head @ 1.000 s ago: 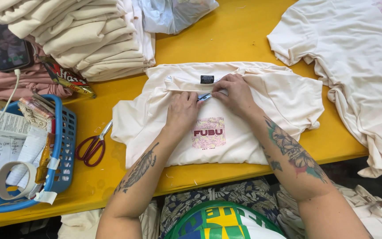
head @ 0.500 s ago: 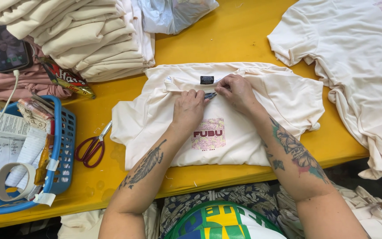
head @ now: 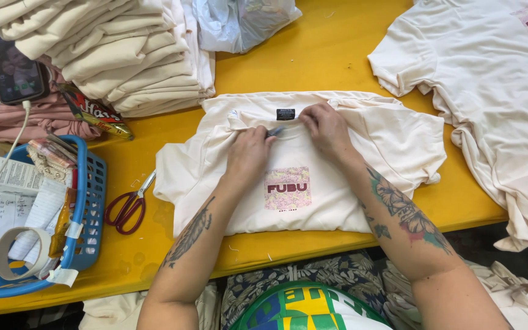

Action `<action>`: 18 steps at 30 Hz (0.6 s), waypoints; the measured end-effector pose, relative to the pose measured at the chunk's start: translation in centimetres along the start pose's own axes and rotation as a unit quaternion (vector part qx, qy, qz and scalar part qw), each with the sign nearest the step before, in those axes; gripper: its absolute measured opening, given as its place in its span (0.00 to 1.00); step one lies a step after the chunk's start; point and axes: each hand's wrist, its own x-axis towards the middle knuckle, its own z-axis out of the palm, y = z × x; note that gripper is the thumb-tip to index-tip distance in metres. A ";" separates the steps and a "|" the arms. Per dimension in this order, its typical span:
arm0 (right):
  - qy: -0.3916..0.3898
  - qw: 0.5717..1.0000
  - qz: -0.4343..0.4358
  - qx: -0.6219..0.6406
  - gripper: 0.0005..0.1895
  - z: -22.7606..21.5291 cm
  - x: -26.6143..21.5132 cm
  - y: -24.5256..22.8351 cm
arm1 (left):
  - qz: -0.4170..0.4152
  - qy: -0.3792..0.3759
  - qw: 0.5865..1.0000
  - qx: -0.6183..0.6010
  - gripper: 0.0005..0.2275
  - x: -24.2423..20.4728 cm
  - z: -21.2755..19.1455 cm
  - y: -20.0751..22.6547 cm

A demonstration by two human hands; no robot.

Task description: The person trims tags and loose threads from a white t-shirt using scissors and pliers. They cut the neck tag, trim threads along the hem, and remove a small tag near the chest logo.

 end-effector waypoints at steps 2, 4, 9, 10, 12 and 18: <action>-0.013 0.990 -0.081 -0.112 0.07 0.3 -0.6 -1.3 | 0.012 0.039 0.997 -0.061 0.20 -0.7 -0.8 -1.4; -0.021 0.990 -0.075 -0.121 0.06 0.1 -0.9 -2.3 | 0.018 0.052 0.996 -0.074 0.20 -1.2 -0.8 -2.0; -0.037 0.989 -0.046 -0.133 0.08 0.2 -1.0 -3.2 | 0.034 0.053 0.993 -0.101 0.18 -1.6 -0.2 -2.3; -0.040 0.992 -0.034 -0.118 0.06 0.2 -1.0 -3.2 | 0.047 0.071 0.994 -0.070 0.17 -1.3 0.6 -2.6; -0.040 0.994 -0.020 -0.103 0.05 0.1 -0.8 -3.3 | 0.064 0.088 0.993 -0.039 0.16 -0.5 1.4 -2.9; -0.061 0.995 -0.046 -0.063 0.08 -0.8 -1.1 -2.5 | 0.162 0.163 0.962 0.151 0.08 1.1 1.4 -1.7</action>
